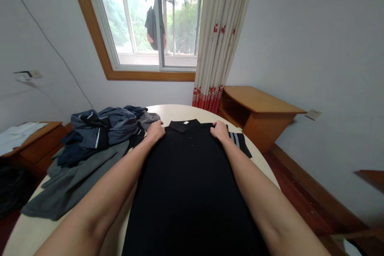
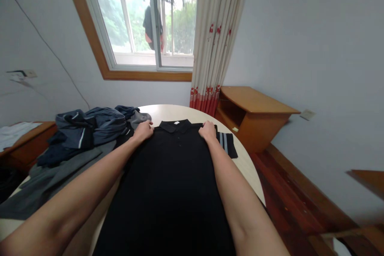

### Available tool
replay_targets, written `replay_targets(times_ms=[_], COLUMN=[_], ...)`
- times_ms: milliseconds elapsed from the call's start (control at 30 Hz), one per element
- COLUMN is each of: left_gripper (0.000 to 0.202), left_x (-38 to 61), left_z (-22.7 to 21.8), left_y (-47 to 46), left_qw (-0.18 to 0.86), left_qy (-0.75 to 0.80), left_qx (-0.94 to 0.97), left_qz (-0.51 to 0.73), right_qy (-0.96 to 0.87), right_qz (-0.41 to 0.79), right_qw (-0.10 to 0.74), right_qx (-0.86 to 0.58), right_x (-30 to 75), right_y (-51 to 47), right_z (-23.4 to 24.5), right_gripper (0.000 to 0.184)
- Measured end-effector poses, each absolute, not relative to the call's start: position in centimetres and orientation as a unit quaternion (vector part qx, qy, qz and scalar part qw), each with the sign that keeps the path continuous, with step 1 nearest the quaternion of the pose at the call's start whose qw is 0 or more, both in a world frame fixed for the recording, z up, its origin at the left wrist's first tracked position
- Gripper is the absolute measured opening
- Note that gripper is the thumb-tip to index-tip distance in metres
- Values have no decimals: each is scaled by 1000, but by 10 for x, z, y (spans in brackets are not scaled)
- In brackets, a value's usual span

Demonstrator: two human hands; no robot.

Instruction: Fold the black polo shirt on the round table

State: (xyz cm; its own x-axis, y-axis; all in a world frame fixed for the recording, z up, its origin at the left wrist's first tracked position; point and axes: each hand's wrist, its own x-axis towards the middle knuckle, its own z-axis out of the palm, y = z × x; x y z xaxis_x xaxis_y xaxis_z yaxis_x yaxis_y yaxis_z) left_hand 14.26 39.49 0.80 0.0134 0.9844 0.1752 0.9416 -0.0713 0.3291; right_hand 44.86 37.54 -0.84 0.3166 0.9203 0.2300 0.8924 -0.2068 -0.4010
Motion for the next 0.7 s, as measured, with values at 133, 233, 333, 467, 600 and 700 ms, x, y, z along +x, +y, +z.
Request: replay_targets(times_ms=[133,233,333,467,600,700], left_gripper=[42,56,67,77,79,79], left_x=[152,159,153,126,102,95], left_z=[-10,-18,-27,-35,-36,-35], left_y=[362,335,323,331,350,365], left_qw=[44,56,76,80,83,81], left_qy=[628,619,629,623,620,622], left_qx=[764,780,772,777,778,777], left_qz=[139,69,37,49,52,49], right_qy=[-644,-697,-727,-721,-694,-670], right_qz=[23,39,102,107,84,73], right_qw=[154,98,66,75,69,69], right_qx=[-749,-710,-676,-680,-711,-736], right_x=[428,398,377,388,424,442], right_y=[357,340,330,331,343,352], right_z=[-16,-16,-20,-30,-37,-39], right_gripper=[47,55,61,67,72,73])
